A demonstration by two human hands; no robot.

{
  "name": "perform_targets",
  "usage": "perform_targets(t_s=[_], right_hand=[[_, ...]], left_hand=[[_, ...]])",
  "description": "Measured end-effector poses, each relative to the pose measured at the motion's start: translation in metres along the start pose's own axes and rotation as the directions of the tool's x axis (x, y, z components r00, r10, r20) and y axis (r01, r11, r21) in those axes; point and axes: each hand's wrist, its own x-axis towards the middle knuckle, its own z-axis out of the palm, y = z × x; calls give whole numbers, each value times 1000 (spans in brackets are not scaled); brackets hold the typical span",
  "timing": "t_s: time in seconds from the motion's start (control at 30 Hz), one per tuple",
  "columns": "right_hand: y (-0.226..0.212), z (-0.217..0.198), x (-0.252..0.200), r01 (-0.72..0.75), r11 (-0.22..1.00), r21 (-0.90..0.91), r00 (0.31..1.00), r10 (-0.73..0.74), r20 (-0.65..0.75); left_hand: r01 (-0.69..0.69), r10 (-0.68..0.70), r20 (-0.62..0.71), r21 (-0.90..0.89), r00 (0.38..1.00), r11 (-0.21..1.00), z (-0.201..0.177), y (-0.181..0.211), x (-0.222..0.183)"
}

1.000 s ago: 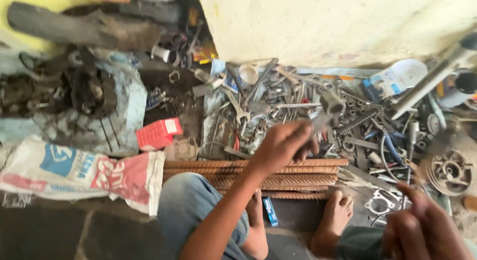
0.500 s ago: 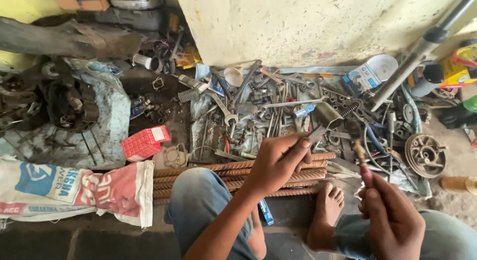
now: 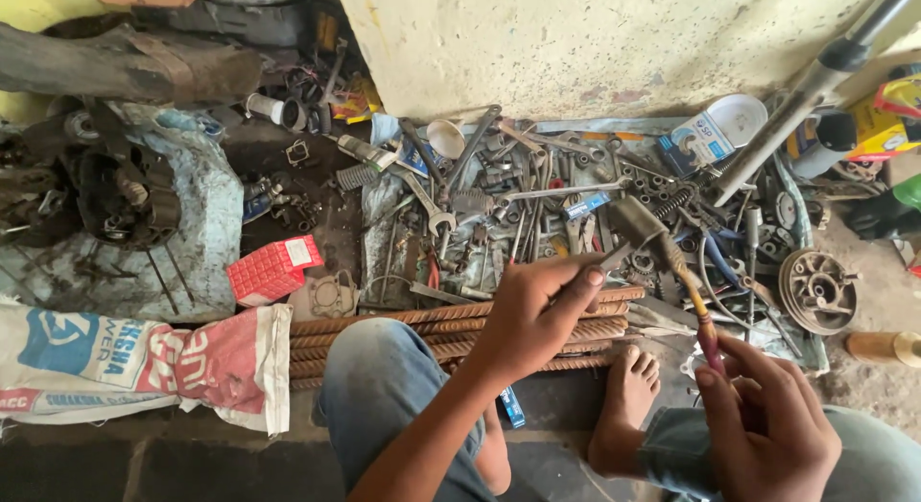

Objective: Cleaning and repairing mechanical motorcycle components using a wrench, brush, and heating tool.

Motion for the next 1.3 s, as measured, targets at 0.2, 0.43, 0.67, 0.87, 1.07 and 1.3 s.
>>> perform_targets(t_s=[0.2, 0.43, 0.67, 0.87, 1.07, 1.3], right_hand=[[-7, 0, 0, 44, 991, -127, 996, -54, -76], [-23, -4, 7, 104, 973, -206, 988, -124, -88], [-30, -6, 9, 71, 983, -170, 994, -84, -74], [-17, -4, 3, 162, 967, -195, 980, -180, -80], [-23, -4, 6, 176, 959, -222, 974, -202, -100], [-24, -5, 5, 154, 965, -213, 983, -171, -61]], left_hand=[[-101, 103, -15, 113, 995, 989, -3, 11, -1], [-164, 167, 9, 253, 986, 954, -8, 25, -2], [-235, 242, 15, 320, 970, 918, -9, 23, -4], [-223, 225, 29, 315, 974, 922, -10, 28, -4], [-234, 230, 51, 298, 972, 925, -7, 25, -6], [-223, 223, 37, 304, 974, 926, -9, 24, -6]])
